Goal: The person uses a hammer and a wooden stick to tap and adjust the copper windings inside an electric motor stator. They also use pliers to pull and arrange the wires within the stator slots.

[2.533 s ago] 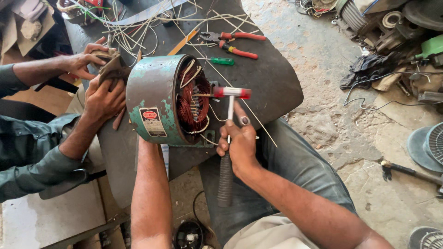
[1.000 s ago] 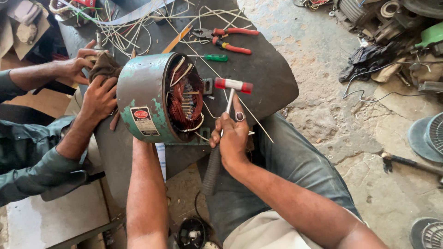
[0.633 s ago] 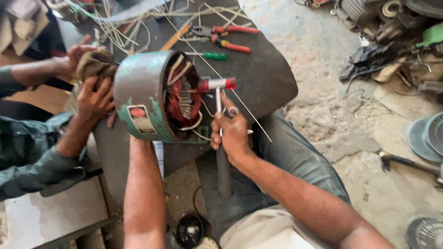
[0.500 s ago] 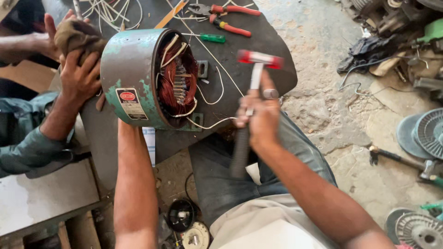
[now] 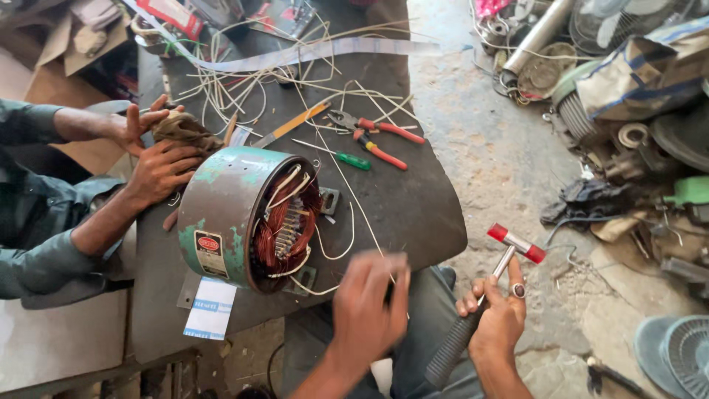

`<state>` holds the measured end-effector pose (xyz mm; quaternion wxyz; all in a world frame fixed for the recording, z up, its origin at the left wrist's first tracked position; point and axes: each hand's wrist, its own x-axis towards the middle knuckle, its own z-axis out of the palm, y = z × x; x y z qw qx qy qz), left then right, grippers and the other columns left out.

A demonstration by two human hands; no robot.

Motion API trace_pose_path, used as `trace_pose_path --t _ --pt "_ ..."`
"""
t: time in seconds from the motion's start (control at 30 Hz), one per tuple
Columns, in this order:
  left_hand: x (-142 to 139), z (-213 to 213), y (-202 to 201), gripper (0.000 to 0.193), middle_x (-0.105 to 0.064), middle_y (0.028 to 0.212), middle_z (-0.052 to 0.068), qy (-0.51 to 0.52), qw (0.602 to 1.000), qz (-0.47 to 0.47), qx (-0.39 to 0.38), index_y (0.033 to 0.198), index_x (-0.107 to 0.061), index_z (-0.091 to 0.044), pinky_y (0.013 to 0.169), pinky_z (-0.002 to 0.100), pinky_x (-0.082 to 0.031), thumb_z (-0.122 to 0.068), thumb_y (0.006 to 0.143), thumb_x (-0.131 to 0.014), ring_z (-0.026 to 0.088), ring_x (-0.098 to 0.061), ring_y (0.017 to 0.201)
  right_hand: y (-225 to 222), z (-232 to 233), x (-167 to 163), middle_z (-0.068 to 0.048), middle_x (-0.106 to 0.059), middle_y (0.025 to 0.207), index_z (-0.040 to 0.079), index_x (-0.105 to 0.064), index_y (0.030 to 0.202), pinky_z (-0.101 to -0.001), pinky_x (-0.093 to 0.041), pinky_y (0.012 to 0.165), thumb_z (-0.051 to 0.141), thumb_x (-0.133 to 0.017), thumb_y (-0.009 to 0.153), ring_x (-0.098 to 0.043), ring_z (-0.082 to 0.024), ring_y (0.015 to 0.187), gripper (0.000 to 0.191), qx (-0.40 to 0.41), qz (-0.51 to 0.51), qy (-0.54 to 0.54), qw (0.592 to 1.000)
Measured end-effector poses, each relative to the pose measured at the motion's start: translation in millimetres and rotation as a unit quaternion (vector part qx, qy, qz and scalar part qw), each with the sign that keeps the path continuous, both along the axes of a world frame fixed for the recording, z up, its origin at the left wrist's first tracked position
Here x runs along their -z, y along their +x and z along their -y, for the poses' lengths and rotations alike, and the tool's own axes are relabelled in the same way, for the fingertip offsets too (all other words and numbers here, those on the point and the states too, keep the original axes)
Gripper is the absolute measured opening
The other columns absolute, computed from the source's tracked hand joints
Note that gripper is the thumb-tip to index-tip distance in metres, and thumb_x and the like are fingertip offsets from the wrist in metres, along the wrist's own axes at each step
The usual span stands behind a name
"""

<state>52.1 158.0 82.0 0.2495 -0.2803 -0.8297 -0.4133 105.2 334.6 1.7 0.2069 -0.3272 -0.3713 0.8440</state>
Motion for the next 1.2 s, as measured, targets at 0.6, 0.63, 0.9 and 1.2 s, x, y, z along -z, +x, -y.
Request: trace_pose_path --t 0.6,0.63,0.9,1.2 --pt "73 -18 -243 0.052 -0.059 0.132 0.01 -0.19 0.941 0.083 -0.268 0.121 -0.07 -0.028 0.103 0.049 -0.046 0.0 0.078 -0.067 0.034 -0.056 0.126 63 -105 95 -0.006 -0.048 0.08 0.029 -0.03 0.168 -0.0335 -0.04 0.051 0.002 -0.049 0.101 -0.043 -0.015 0.058 0.075 0.064 0.128 0.005 0.99" --pt "72 -22 -244 0.055 -0.058 0.137 0.009 -0.206 0.952 0.033 -0.225 0.126 -0.068 -0.03 0.107 0.05 -0.044 0.0 0.08 -0.068 0.032 -0.056 0.131 62 -108 97 -0.005 -0.048 0.08 0.029 -0.03 0.168 -0.0334 -0.04 0.052 0.002 -0.049 0.101 -0.043 -0.014 0.059 0.075 0.06 0.127 0.006 0.99" --pt "44 -67 -256 0.067 -0.057 0.122 0.007 -0.407 0.905 0.109 -0.053 0.126 -0.06 -0.023 0.111 0.078 -0.015 -0.02 0.065 -0.087 0.032 -0.047 0.132 38 -105 78 -0.003 -0.048 0.082 0.031 -0.031 0.17 -0.0317 -0.042 0.056 0.001 -0.048 0.104 -0.046 -0.013 0.062 0.075 0.007 0.049 0.013 0.999" --pt "6 -50 -207 0.053 -0.053 0.103 0.005 -0.253 0.96 -0.098 0.075 0.117 -0.067 -0.031 0.114 0.06 -0.03 -0.028 0.069 -0.089 0.021 -0.06 0.103 31 -75 44 -0.003 -0.049 0.082 0.029 -0.033 0.168 -0.0312 -0.043 0.056 0.002 -0.049 0.103 -0.046 -0.012 0.061 0.071 -0.029 -0.006 0.002 1.0"
